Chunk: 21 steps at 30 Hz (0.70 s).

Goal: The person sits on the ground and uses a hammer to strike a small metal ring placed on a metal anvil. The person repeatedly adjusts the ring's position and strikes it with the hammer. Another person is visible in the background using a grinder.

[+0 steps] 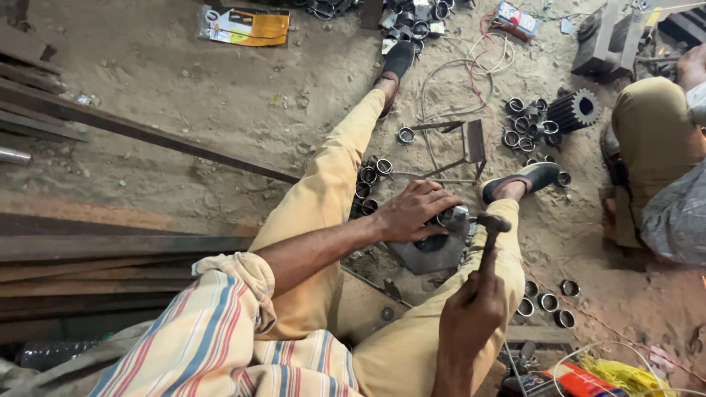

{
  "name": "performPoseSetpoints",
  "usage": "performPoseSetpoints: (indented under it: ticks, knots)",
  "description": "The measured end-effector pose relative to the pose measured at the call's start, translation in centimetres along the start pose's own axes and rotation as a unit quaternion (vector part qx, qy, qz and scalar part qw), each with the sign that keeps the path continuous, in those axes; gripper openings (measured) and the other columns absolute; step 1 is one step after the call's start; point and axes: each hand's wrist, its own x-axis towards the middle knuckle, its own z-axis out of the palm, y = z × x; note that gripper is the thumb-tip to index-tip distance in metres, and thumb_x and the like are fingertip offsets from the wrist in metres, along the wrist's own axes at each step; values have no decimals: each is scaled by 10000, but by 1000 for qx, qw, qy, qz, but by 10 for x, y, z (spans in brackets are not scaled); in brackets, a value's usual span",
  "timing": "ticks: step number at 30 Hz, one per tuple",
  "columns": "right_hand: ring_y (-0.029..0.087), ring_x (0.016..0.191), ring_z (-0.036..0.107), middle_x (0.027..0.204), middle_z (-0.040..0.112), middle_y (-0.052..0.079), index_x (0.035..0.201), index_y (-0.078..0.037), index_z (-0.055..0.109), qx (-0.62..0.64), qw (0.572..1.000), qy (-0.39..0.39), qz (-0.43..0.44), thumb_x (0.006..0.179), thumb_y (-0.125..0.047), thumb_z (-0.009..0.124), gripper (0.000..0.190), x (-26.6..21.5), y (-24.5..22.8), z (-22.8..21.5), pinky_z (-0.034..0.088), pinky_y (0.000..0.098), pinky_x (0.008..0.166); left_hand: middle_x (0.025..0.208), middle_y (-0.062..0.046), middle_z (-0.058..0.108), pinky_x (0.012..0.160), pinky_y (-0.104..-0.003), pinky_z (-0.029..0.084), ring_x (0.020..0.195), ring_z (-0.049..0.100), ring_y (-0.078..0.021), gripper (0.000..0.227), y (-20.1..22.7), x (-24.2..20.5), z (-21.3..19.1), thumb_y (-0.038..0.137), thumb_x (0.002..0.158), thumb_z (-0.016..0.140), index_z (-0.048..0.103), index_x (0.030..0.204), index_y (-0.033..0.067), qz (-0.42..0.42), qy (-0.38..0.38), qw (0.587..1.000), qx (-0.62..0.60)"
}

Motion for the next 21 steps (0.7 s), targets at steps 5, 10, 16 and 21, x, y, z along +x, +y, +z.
performPoseSetpoints:
  ticks: [5,10,16,21]
  knots:
    - [344,771,602,907,604,178,1468,-42,566,-28,999,-17,-2,997,47,546,480,-4,5,2,470,451,697,1372,-103,610,1157,-470,350,1317,518,-307,702,-2,-3,3,441,887,742,496,1448,98,0,10,1000,-12]
    - [338,775,611,904,611,183,1513,-35,539,8,1000,-6,-8,979,64,525,543,-1,0,6,487,452,710,1341,-106,614,1143,-479,342,1302,513,-315,713,-2,0,2,434,872,763,500,1448,107,-14,-6,1000,-26]
    - [366,779,600,930,608,211,1513,-32,540,-21,999,-43,-10,967,71,533,555,-6,0,4,468,467,674,1361,-99,617,1158,-480,346,1306,524,-306,701,-1,-2,4,427,882,751,497,1454,113,-7,6,1000,-29]
    - [353,764,589,894,593,187,1511,-10,548,1,1000,21,9,990,56,528,526,-9,8,8,471,462,692,1361,-111,612,1137,-484,347,1297,516,-321,709,-4,-2,2,440,882,758,499,1454,110,-12,6,999,-30]
